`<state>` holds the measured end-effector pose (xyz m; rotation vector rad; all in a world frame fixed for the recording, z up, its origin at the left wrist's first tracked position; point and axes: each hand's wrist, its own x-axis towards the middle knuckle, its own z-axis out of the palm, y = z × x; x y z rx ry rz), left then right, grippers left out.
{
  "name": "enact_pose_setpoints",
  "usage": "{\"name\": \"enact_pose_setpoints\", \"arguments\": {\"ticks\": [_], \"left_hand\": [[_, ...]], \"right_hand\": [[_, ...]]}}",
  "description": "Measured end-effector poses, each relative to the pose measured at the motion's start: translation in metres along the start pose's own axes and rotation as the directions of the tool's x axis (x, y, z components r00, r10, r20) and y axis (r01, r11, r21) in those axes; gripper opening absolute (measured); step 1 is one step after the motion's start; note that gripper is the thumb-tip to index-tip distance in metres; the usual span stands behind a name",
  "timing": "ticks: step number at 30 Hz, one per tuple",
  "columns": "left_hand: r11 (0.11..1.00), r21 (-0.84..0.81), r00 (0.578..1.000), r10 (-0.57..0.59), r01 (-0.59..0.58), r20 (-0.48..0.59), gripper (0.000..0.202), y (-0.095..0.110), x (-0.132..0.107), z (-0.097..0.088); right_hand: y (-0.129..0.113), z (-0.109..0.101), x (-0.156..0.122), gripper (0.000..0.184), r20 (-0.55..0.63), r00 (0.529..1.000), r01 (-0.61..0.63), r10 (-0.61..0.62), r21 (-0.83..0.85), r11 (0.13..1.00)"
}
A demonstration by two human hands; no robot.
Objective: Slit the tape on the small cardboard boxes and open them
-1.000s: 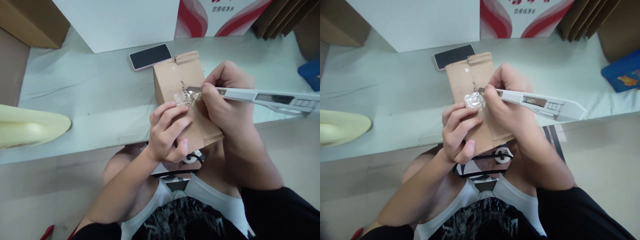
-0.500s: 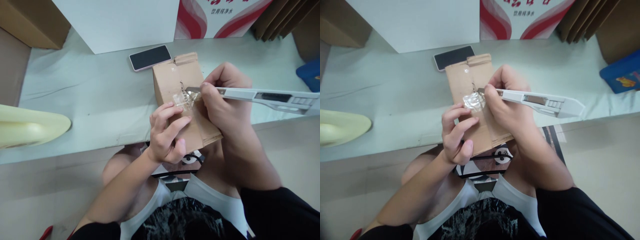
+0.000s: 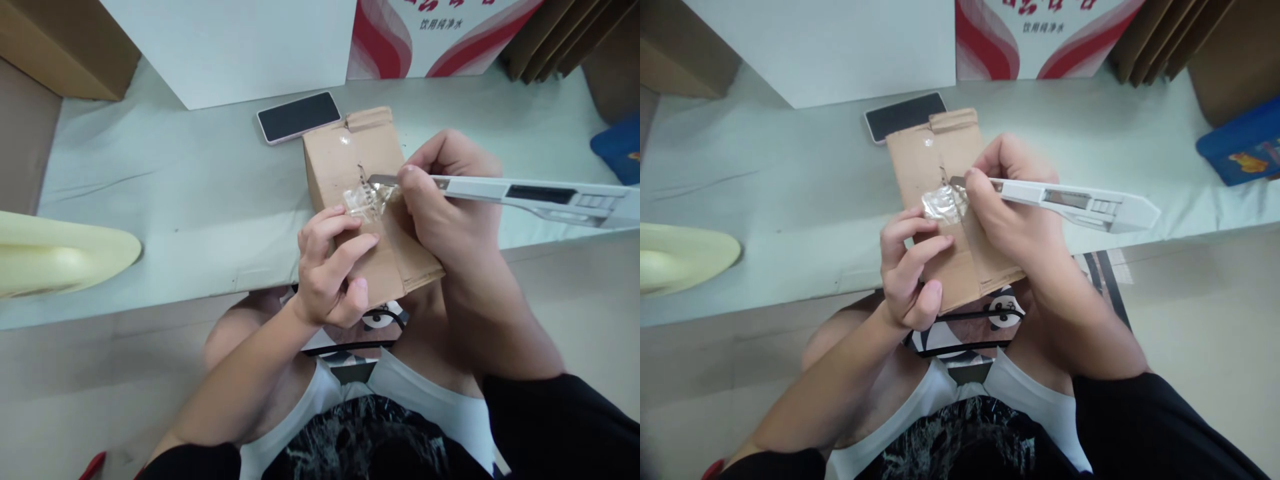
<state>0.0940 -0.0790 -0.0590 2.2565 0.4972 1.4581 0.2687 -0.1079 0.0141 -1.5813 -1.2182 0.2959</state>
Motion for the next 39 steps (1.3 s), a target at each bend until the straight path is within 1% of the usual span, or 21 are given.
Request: {"name": "enact_pose_setpoints", "arguments": {"ticks": [5, 9, 12, 16, 18, 21, 25, 27, 31, 34, 39], "left_hand": [[1.000, -0.001, 1.000, -0.006, 0.006, 0.025, 0.039, -0.001, -0.001, -0.002], [1.000, -0.006, 0.999, -0.016, 0.016, 0.036, 0.040, -0.001, -0.002, -0.003], [1.000, 0.002, 1.000, -0.008, 0.008, 0.028, 0.039, -0.001, -0.001, -0.002], [1.000, 0.016, 1.000, 0.005, -0.005, 0.009, 0.037, -0.002, -0.001, -0.001], [1.000, 0.012, 1.000, 0.009, -0.009, 0.008, 0.037, -0.002, -0.001, -0.001], [1.000, 0.023, 1.000, 0.009, -0.009, 0.017, 0.036, -0.002, -0.001, -0.001], [1.000, 0.022, 1.000, 0.016, -0.016, -0.010, 0.035, -0.001, -0.001, 0.001], [1.000, 0.020, 1.000, 0.015, -0.015, -0.018, 0.035, 0.000, -0.001, 0.002], [1.000, 0.016, 1.000, 0.015, -0.014, -0.027, 0.034, -0.001, -0.001, 0.002], [1.000, 0.016, 1.000, 0.012, -0.011, -0.023, 0.034, -0.001, -0.002, 0.002], [1.000, 0.012, 0.999, 0.013, -0.013, -0.030, 0.034, 0.000, -0.002, 0.003]], "right_hand": [[-0.001, -0.001, 0.000, 0.019, -0.022, 1.000, 0.013, -0.014, -0.021, 1.000], [-0.003, 0.000, 0.003, 0.017, -0.010, 1.000, -0.022, 0.022, -0.022, 1.000], [-0.005, 0.002, 0.005, 0.018, 0.016, 1.000, -0.026, 0.027, -0.038, 0.999], [-0.004, 0.002, 0.005, 0.020, 0.041, 0.999, 0.000, 0.001, -0.038, 0.999], [-0.001, 0.001, 0.005, 0.020, 0.042, 0.999, 0.008, -0.007, -0.022, 1.000], [0.003, -0.001, 0.004, 0.021, 0.032, 0.999, -0.019, 0.019, 0.007, 1.000], [0.002, -0.002, 0.005, 0.022, 0.023, 0.999, -0.035, 0.035, 0.003, 0.999], [-0.002, -0.002, 0.006, 0.021, 0.038, 0.999, -0.036, 0.038, -0.040, 0.999], [-0.010, -0.003, 0.009, 0.019, 0.126, 0.990, -0.047, 0.066, -0.150, 0.988], [-0.010, -0.003, 0.008, 0.020, 0.162, 0.985, -0.034, 0.059, -0.155, 0.987], [-0.005, -0.004, 0.005, 0.023, 0.106, 0.994, -0.025, 0.035, -0.093, 0.995]]}}
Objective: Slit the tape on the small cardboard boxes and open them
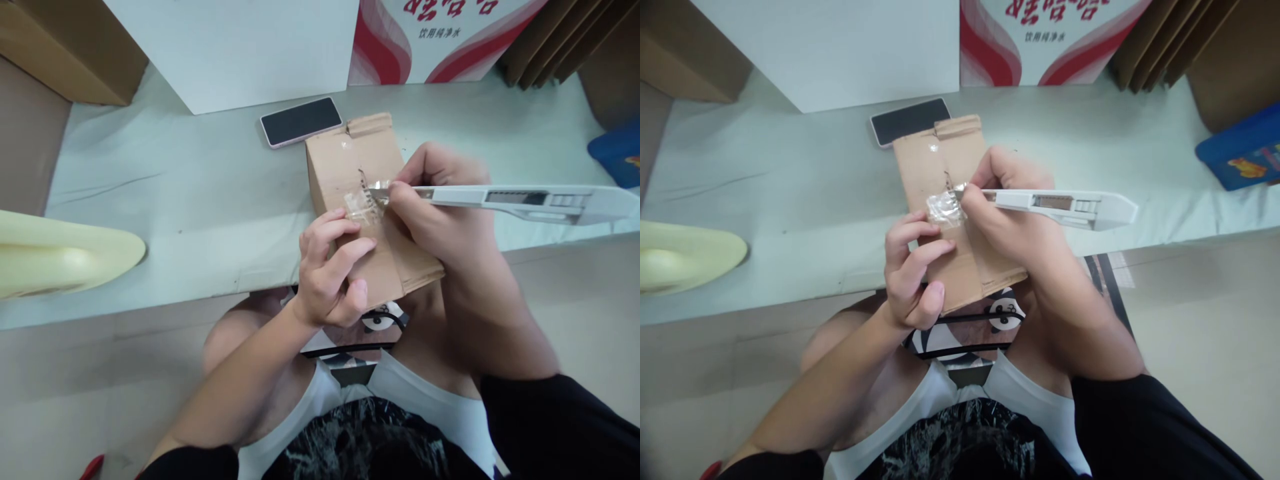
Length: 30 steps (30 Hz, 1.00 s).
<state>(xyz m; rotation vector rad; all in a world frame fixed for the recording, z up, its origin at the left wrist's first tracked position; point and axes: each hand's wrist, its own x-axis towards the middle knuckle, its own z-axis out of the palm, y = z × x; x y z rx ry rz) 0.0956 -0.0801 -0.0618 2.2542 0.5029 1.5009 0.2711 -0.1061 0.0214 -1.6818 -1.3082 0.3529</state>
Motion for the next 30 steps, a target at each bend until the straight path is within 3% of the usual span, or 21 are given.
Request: {"name": "enact_pose_setpoints", "arguments": {"ticks": [7, 13, 19, 25, 30], "left_hand": [[1.000, 0.010, 1.000, 0.000, 0.000, 0.011, 0.033, 0.000, 0.001, -0.001], [1.000, 0.003, 1.000, 0.017, -0.017, 0.004, 0.036, 0.000, 0.001, -0.001], [1.000, 0.008, 1.000, 0.014, -0.014, 0.021, 0.036, -0.001, 0.002, -0.003], [1.000, -0.016, 1.000, 0.003, -0.003, 0.009, 0.037, -0.001, 0.000, -0.002], [1.000, -0.027, 0.999, -0.012, 0.013, 0.043, 0.038, -0.002, 0.000, -0.003]], "right_hand": [[0.004, -0.002, 0.000, 0.022, -0.018, 1.000, 0.026, -0.025, 0.092, 0.995], [-0.003, -0.010, 0.007, 0.015, 0.135, 0.990, 0.049, -0.047, -0.010, 0.999], [-0.002, -0.010, 0.006, 0.017, 0.125, 0.992, -0.039, 0.031, 0.061, 0.997], [0.000, -0.013, 0.007, 0.017, 0.160, 0.987, -0.062, 0.029, 0.209, 0.976], [-0.001, -0.016, 0.009, 0.018, 0.184, 0.982, -0.069, 0.033, 0.192, 0.979]]}}
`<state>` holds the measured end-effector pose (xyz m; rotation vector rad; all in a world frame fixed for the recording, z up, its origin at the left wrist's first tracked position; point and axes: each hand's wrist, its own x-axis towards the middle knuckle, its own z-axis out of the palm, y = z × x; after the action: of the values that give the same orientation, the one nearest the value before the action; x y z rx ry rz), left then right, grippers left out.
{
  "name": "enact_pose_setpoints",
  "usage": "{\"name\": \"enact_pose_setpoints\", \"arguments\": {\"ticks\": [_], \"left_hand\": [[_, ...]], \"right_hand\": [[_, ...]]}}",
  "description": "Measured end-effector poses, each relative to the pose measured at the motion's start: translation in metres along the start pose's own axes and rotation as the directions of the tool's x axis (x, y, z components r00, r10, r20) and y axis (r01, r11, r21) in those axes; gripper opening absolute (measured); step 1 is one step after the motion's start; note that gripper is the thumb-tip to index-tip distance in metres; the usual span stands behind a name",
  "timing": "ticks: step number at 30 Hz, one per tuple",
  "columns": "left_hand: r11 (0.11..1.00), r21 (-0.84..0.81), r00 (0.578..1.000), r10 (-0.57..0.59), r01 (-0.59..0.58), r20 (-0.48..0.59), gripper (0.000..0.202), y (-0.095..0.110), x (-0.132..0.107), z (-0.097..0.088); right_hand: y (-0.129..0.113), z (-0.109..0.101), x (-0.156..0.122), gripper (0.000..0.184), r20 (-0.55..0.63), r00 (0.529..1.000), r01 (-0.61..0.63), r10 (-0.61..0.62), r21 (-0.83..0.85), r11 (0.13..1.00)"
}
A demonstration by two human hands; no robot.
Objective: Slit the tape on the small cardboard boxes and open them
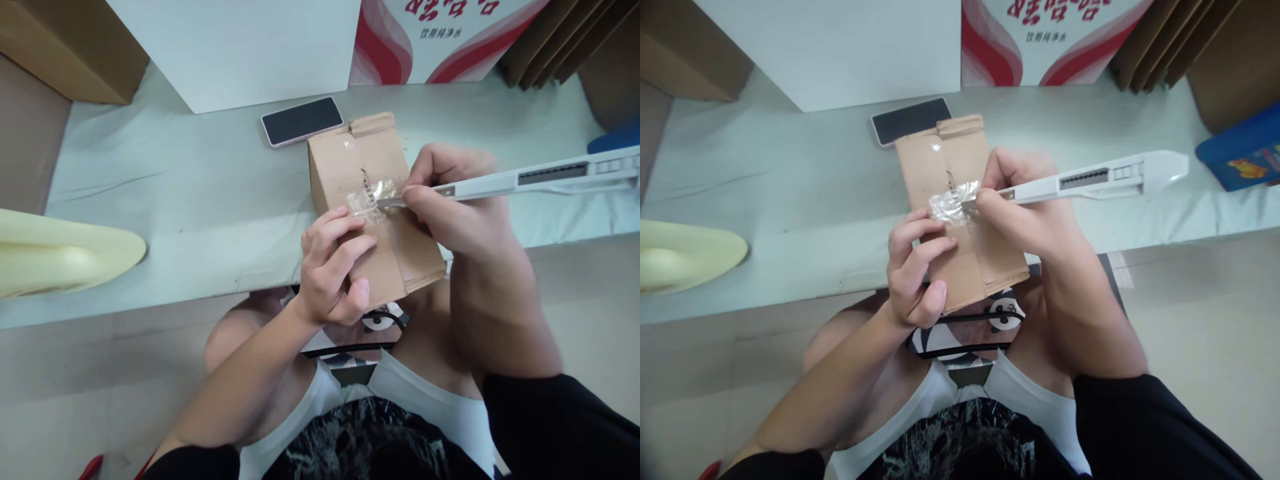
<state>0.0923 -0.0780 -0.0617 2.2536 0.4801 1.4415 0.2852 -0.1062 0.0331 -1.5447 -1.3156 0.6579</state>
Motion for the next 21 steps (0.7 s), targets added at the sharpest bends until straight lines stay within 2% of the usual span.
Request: {"name": "enact_pose_setpoints", "arguments": {"ticks": [7, 12, 17, 19, 21], "left_hand": [[1.000, 0.007, 0.999, 0.011, -0.010, -0.036, 0.035, 0.000, 0.001, 0.002], [1.000, -0.002, 1.000, 0.006, -0.006, -0.006, 0.037, 0.000, 0.001, 0.000], [1.000, -0.005, 1.000, 0.002, -0.002, -0.011, 0.039, -0.002, 0.000, -0.001], [1.000, -0.004, 1.000, 0.007, -0.007, -0.018, 0.040, -0.003, 0.000, 0.000], [1.000, -0.009, 0.999, 0.019, -0.020, -0.025, 0.041, -0.005, 0.001, 0.001]], "right_hand": [[-0.002, 0.001, -0.001, 0.014, 0.024, 0.999, 0.050, -0.047, -0.136, 0.989], [-0.004, -0.002, 0.001, 0.014, 0.129, 0.989, 0.094, -0.069, -0.197, 0.976], [-0.001, -0.009, 0.002, 0.019, 0.244, 0.966, 0.089, -0.087, 0.003, 0.996], [0.004, -0.010, 0.001, 0.020, 0.221, 0.971, 0.081, -0.094, 0.066, 0.995], [0.011, -0.009, 0.000, 0.020, 0.142, 0.982, 0.098, -0.122, 0.170, 0.981]]}}
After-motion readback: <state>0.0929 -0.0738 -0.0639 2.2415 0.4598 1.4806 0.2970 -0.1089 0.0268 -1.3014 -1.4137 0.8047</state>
